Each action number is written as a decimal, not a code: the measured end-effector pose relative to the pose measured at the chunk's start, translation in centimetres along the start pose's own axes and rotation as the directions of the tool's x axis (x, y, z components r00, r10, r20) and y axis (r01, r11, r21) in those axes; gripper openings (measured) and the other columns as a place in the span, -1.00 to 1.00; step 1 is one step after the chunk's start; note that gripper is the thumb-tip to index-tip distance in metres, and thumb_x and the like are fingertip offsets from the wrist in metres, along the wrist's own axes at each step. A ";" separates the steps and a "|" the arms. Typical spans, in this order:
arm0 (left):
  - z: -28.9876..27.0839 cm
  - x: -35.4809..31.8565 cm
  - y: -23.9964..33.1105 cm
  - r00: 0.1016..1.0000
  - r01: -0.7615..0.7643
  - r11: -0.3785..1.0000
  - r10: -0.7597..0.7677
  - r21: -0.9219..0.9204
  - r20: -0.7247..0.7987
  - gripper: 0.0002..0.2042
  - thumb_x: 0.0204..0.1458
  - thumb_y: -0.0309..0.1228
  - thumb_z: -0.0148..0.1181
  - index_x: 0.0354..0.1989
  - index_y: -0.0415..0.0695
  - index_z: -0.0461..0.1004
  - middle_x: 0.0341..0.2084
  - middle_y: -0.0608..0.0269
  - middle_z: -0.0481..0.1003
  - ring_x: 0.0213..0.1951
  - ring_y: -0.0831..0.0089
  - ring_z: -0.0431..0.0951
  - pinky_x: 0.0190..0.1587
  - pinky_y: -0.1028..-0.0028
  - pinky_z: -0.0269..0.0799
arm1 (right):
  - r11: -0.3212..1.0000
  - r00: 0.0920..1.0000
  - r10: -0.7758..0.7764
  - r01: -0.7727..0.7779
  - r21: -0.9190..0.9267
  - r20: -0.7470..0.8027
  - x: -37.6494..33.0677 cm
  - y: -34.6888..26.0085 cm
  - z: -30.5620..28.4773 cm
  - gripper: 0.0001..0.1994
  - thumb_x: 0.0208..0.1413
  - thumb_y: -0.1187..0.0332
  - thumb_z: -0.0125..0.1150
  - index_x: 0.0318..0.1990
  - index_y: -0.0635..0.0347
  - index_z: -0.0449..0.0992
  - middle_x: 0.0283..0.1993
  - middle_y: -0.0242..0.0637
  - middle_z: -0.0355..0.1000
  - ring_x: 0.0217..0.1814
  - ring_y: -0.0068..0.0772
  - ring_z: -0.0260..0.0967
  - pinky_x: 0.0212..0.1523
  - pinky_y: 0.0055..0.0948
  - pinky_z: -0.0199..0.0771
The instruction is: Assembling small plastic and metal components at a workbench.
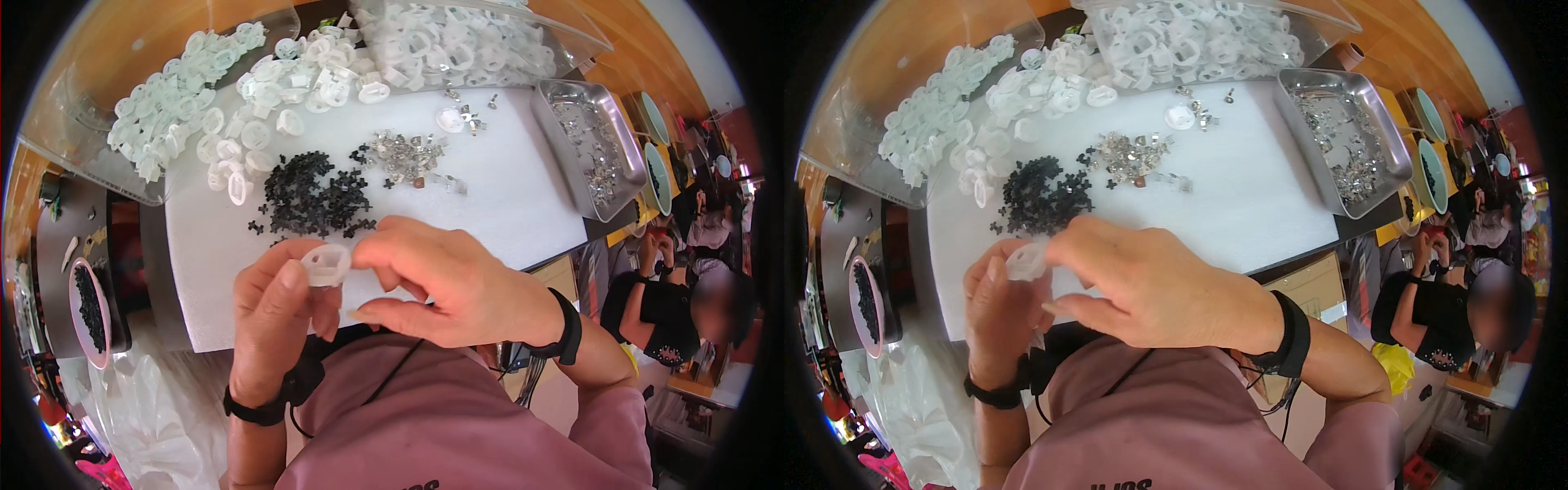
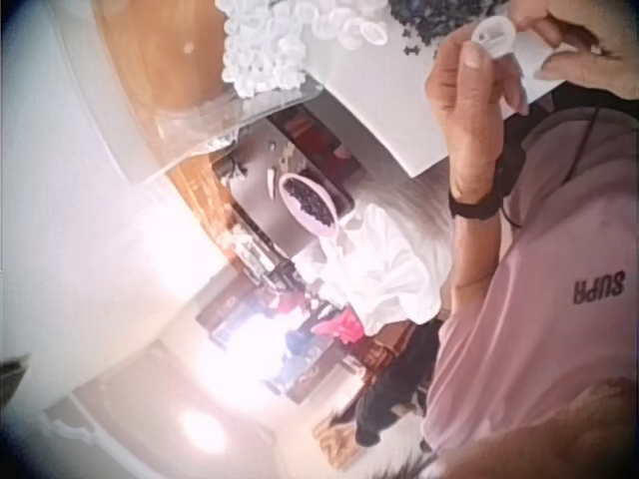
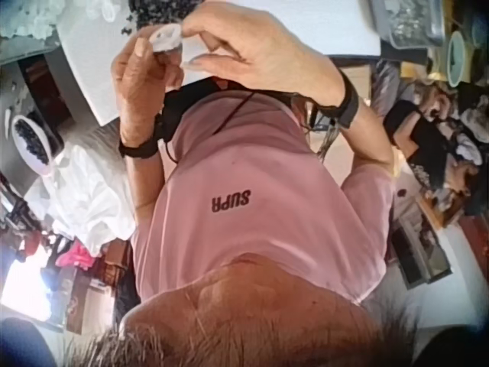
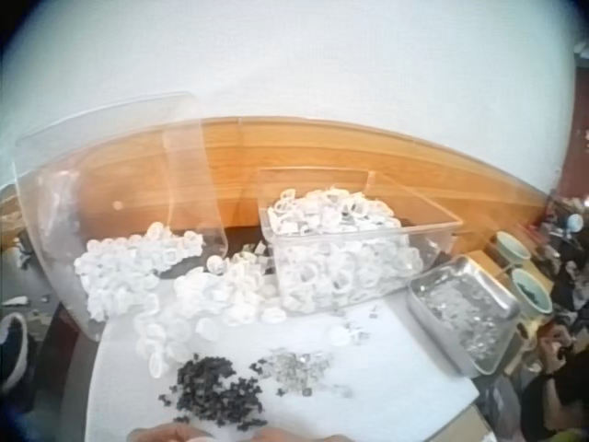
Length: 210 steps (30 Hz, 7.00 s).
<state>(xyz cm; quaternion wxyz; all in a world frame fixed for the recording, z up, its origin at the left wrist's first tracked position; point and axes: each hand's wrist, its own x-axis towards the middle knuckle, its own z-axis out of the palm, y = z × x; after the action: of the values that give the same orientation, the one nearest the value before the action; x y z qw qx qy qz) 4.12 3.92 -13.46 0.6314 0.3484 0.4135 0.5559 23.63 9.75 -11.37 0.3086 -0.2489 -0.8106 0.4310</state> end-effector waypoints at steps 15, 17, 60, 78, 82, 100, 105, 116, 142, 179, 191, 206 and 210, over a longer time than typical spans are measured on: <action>1.3 0.4 0.1 0.958 0.248 0.969 -0.248 0.014 0.146 -0.59 0.14 -0.20 0.15 -0.13 -0.40 0.44 -0.43 0.17 0.51 -0.53 0.59 0.42 -0.49 0.59 0.35 | 0.992 0.993 -0.105 0.108 -0.071 0.052 -0.7 1.3 -0.5 -0.55 -0.16 0.29 0.45 -0.12 0.20 0.40 -0.38 -0.32 0.31 -0.52 -0.34 0.35 -0.61 -0.43 0.33; 1.6 0.5 0.1 0.962 0.232 0.973 -0.231 0.008 0.145 -0.56 0.16 -0.18 0.13 -0.08 -0.41 0.41 -0.38 0.14 0.51 -0.49 0.56 0.45 -0.44 0.55 0.40 | 0.972 0.996 -0.080 0.069 -0.224 -0.042 -0.8 1.1 -0.3 -0.50 -0.22 0.25 0.48 -0.12 0.20 0.40 -0.39 -0.34 0.31 -0.52 -0.34 0.37 -0.62 -0.43 0.33; 1.5 0.4 -1.8 0.987 0.158 0.967 -0.158 0.199 -0.012 -0.64 0.21 -0.23 0.03 -0.17 -0.38 0.47 -0.47 0.17 0.51 -0.54 0.51 0.46 -0.43 0.53 0.41 | 0.682 0.949 0.291 -0.293 -0.670 -0.119 -3.2 3.4 -8.4 -0.89 0.03 0.46 0.07 -0.31 0.29 0.38 -0.34 -0.13 0.41 -0.34 0.05 0.42 -0.35 -0.12 0.42; 1.2 0.3 -1.8 0.991 0.137 0.981 -0.137 0.135 -0.015 -0.58 0.27 -0.16 -0.07 -0.11 -0.36 0.45 -0.43 0.18 0.48 -0.52 0.54 0.43 -0.42 0.55 0.39 | 0.963 0.978 0.205 -0.194 -0.190 0.040 -0.7 -0.2 -3.5 -0.92 0.01 0.58 0.20 -0.34 0.25 0.45 -0.50 -0.31 0.33 -0.57 -0.51 0.24 -0.57 -0.52 0.20; 1.1 0.1 -1.8 0.989 0.149 0.980 -0.148 0.131 -0.014 -0.59 0.27 -0.16 -0.08 -0.09 -0.35 0.44 -0.41 0.21 0.50 -0.52 0.56 0.44 -0.42 0.58 0.34 | 0.985 0.984 0.157 -0.150 -0.087 0.084 0.0 -0.2 -1.5 -0.89 0.02 0.59 0.18 -0.30 0.22 0.45 -0.46 -0.32 0.32 -0.57 -0.42 0.25 -0.58 -0.46 0.21; 1.0 -0.3 -2.2 0.994 0.105 0.989 -0.107 0.105 0.016 -0.65 0.27 -0.23 -0.05 -0.07 -0.33 0.44 -0.38 0.21 0.50 -0.52 0.58 0.44 -0.41 0.56 0.41 | 0.968 0.999 0.028 -0.016 -0.250 0.046 -0.4 0.6 0.5 -0.89 -0.03 0.51 0.15 -0.32 0.21 0.37 -0.40 -0.26 0.30 -0.44 -0.11 0.37 -0.53 -0.25 0.36; 1.1 -0.1 -2.3 0.995 0.095 0.992 -0.098 0.086 0.031 -0.66 0.27 -0.25 -0.04 -0.07 -0.33 0.44 -0.39 0.21 0.50 -0.52 0.59 0.44 -0.41 0.56 0.42 | 0.943 0.998 -0.030 0.044 -0.329 0.050 -1.3 0.3 0.3 -0.74 -0.13 0.64 0.21 -0.21 0.26 0.47 -0.45 -0.30 0.27 -0.57 -0.38 0.30 -0.65 -0.45 0.25; 1.1 0.0 -2.5 0.996 0.091 0.991 -0.089 0.097 -0.028 -0.65 0.27 -0.23 -0.05 -0.10 -0.32 0.47 -0.49 0.24 0.50 -0.55 0.58 0.46 -0.47 0.63 0.33 | 0.836 0.977 -0.209 0.198 -0.511 0.036 -2.4 1.1 1.0 -0.54 -0.18 0.57 0.21 0.00 0.35 0.46 -0.46 -0.37 0.27 -0.59 -0.50 0.28 -0.69 -0.54 0.28; 0.9 -0.2 -2.9 0.998 -0.049 0.992 0.052 0.117 -0.022 -0.71 0.13 -0.43 0.16 -0.03 -0.35 0.49 -0.25 0.12 0.53 -0.36 0.48 0.53 -0.27 0.49 0.52 | 0.997 0.963 0.083 -0.080 0.022 -0.257 -1.9 1.5 3.0 -0.83 0.00 0.73 0.13 -0.26 0.30 0.45 -0.48 -0.34 0.30 -0.55 -0.61 0.33 -0.58 -0.59 0.28; 1.0 -0.3 -3.2 0.982 -0.175 0.918 0.188 0.356 -0.003 -0.69 0.13 -0.38 0.17 -0.05 -0.37 0.50 -0.26 0.14 0.50 -0.26 0.47 0.50 -0.20 0.52 0.44 | 0.911 0.936 0.320 -0.263 0.316 -0.143 -2.6 1.5 3.3 -0.90 0.11 0.67 0.07 -0.23 0.33 0.39 -0.45 -0.37 0.43 -0.46 -0.74 0.36 -0.52 -0.67 0.35; 0.4 -0.2 -3.2 0.996 -0.069 0.997 0.066 0.040 0.060 -0.62 0.21 -0.27 0.07 0.04 -0.33 0.44 -0.15 0.09 0.52 -0.16 0.39 0.54 -0.13 0.40 0.53 | 0.737 0.876 0.481 -0.383 0.556 -0.034 -2.3 1.2 2.6 -0.82 0.13 0.56 0.17 -0.18 0.28 0.28 -0.44 -0.45 0.33 -0.45 -0.78 0.30 -0.49 -0.73 0.36; 0.1 -0.6 -3.3 0.997 -0.056 0.989 0.048 0.135 0.062 -0.70 0.21 -0.31 0.08 -0.04 -0.28 0.52 -0.18 0.19 0.52 -0.17 0.49 0.49 -0.10 0.46 0.46 | 0.748 0.843 0.538 -0.474 0.464 -0.007 -1.4 0.6 2.7 -0.71 0.15 0.27 0.23 -0.33 0.32 0.32 -0.58 -0.41 0.33 -0.58 -0.73 0.18 -0.63 -0.63 0.18; 0.1 -0.4 -3.1 0.997 -0.020 0.999 0.016 0.049 0.078 -0.70 0.21 -0.30 0.07 -0.04 -0.28 0.51 -0.20 0.19 0.52 -0.18 0.48 0.50 -0.11 0.47 0.46 | 0.599 0.783 0.602 -0.570 0.563 0.153 -1.1 -0.3 1.5 -0.88 0.15 0.50 0.15 -0.24 0.25 0.32 -0.42 -0.38 0.43 -0.53 -0.78 0.29 -0.63 -0.73 0.27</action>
<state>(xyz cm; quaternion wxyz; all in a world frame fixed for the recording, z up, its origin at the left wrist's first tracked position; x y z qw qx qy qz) 5.45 3.14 -16.16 0.6329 0.3889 0.3993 0.5373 23.24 8.09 -12.09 0.2318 -0.4055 -0.5031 0.7271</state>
